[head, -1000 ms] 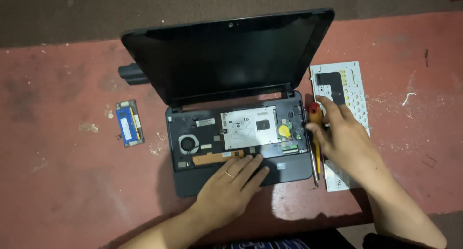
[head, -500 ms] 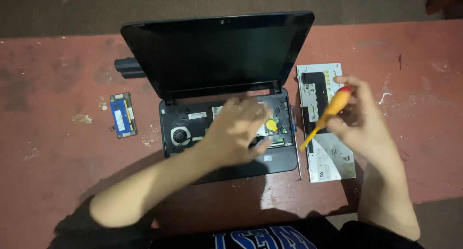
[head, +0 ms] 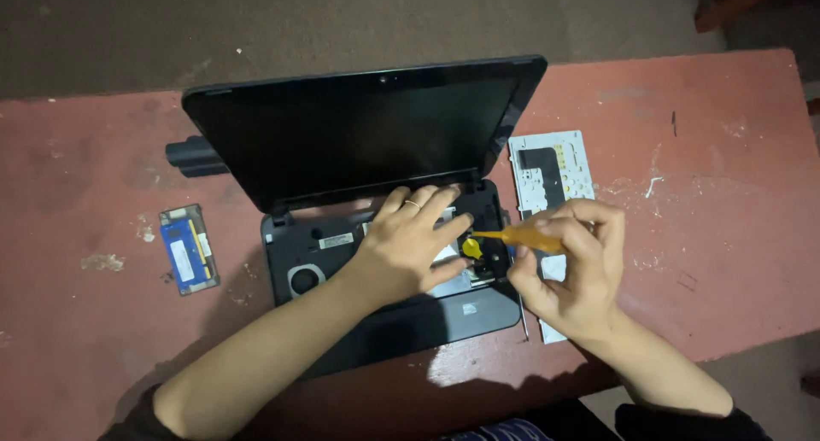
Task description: Disassembling a laptop to access internal components by removing screws and the keyboard.
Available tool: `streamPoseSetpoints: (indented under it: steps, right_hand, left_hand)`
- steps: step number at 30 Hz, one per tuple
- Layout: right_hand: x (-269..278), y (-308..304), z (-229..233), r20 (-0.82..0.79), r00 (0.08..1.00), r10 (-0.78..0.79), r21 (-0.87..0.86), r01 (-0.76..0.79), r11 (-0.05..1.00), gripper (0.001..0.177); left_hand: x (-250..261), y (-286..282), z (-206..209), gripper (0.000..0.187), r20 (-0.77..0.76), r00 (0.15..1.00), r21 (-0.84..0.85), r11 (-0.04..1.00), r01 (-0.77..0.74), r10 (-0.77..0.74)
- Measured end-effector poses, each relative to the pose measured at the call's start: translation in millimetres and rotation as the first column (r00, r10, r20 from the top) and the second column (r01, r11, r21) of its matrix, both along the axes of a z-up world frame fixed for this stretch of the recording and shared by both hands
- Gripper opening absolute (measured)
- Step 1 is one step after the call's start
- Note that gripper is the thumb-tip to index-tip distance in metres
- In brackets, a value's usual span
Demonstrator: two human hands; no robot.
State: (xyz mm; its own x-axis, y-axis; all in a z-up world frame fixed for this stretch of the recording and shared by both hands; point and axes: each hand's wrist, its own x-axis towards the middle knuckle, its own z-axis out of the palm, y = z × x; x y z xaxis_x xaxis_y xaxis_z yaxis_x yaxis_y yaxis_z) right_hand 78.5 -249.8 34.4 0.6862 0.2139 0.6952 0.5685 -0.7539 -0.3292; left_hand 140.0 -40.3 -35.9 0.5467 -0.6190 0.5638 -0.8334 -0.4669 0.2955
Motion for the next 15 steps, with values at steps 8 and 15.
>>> streamPoseSetpoints:
  steps: [8,15]
  right_hand:
    - [6.4,23.8,20.2,-0.109,0.989,0.098,0.008,-0.098,0.995,0.026]
    - [22.5,31.6,53.2,-0.306,0.915,0.262,0.115,-0.237,0.965,0.011]
  left_hand:
    - [-5.1,0.9,5.6,0.055,-0.072,0.997,0.108,0.994,-0.013,0.021]
    - [-3.2,3.1,7.4,0.050,-0.092,0.996,0.010,1.000,0.020,-0.019]
